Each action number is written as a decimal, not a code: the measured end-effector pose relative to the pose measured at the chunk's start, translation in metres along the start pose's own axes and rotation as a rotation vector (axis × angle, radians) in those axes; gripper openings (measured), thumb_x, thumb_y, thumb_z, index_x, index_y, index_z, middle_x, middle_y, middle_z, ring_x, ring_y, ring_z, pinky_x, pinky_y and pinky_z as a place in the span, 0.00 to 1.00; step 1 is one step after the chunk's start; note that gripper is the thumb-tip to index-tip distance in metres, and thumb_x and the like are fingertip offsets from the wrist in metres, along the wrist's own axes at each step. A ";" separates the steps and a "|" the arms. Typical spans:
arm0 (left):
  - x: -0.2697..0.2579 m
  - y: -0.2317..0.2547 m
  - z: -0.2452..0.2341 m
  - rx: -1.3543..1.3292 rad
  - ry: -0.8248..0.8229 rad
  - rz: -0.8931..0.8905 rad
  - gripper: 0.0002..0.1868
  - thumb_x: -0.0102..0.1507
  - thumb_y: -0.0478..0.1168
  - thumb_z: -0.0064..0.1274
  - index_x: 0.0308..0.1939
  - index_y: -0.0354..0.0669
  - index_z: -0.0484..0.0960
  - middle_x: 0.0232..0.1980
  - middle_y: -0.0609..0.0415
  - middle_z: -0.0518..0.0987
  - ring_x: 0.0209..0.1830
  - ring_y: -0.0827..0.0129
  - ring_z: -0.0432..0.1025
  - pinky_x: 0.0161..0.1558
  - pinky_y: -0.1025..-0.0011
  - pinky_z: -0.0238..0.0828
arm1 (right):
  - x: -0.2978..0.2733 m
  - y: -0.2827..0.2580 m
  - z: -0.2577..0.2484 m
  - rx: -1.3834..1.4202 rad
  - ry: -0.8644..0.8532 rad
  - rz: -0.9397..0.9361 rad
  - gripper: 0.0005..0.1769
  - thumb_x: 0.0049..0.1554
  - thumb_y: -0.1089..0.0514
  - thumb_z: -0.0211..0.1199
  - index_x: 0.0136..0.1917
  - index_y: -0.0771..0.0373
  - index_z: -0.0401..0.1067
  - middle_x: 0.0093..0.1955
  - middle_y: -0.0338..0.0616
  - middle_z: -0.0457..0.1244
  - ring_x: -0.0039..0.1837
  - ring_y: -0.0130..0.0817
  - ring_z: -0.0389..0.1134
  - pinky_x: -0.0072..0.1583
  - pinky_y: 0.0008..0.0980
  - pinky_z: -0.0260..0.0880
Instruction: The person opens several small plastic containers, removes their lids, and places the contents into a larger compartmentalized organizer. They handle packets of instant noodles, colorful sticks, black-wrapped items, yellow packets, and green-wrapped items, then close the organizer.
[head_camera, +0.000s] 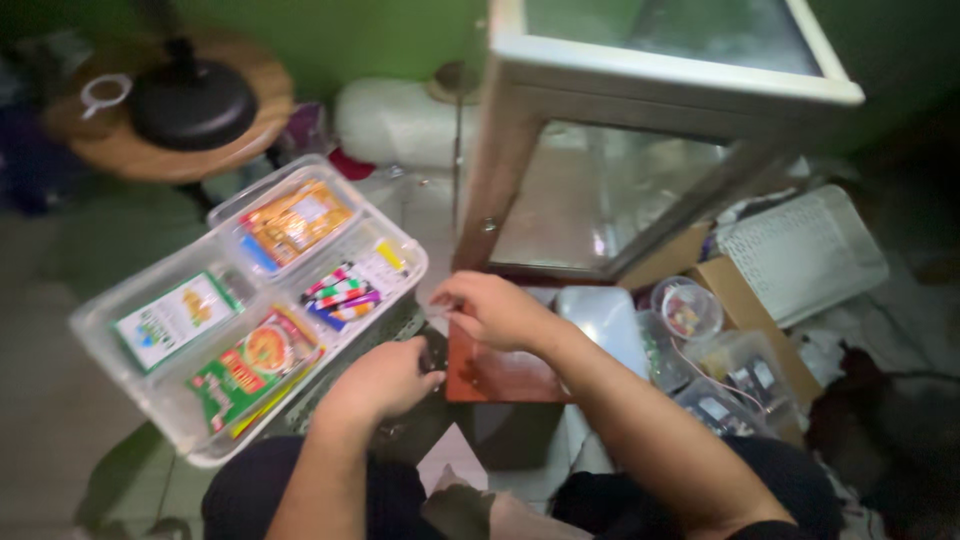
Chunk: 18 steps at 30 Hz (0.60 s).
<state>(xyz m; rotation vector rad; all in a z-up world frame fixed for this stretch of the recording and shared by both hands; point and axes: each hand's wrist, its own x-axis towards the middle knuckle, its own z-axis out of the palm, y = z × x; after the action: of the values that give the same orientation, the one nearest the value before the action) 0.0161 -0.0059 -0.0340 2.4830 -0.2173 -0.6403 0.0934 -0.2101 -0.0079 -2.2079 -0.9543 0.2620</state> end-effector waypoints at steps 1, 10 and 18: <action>0.003 0.002 0.002 0.006 -0.023 -0.024 0.20 0.60 0.53 0.59 0.45 0.41 0.80 0.44 0.42 0.83 0.48 0.48 0.77 0.51 0.55 0.73 | -0.010 -0.003 -0.012 -0.020 0.002 -0.025 0.15 0.55 0.61 0.64 0.56 0.61 0.75 0.53 0.48 0.69 0.55 0.47 0.71 0.57 0.42 0.71; 0.034 0.027 0.027 0.045 -0.095 -0.046 0.20 0.59 0.52 0.59 0.45 0.41 0.81 0.42 0.43 0.85 0.46 0.50 0.79 0.49 0.58 0.75 | -0.119 0.018 -0.124 -0.093 0.237 0.102 0.12 0.57 0.60 0.66 0.55 0.61 0.76 0.48 0.46 0.72 0.51 0.42 0.74 0.53 0.36 0.73; 0.067 0.060 0.044 0.155 -0.171 -0.057 0.25 0.59 0.57 0.59 0.47 0.40 0.82 0.43 0.42 0.84 0.45 0.48 0.79 0.48 0.58 0.76 | -0.219 0.131 -0.185 -0.088 0.598 0.551 0.15 0.55 0.59 0.68 0.56 0.60 0.77 0.48 0.43 0.73 0.47 0.31 0.74 0.51 0.32 0.75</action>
<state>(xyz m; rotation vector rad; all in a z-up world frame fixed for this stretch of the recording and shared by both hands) 0.0525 -0.0956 -0.0596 2.5908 -0.2709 -0.8926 0.0912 -0.5239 0.0191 -2.3801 -0.0292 -0.1955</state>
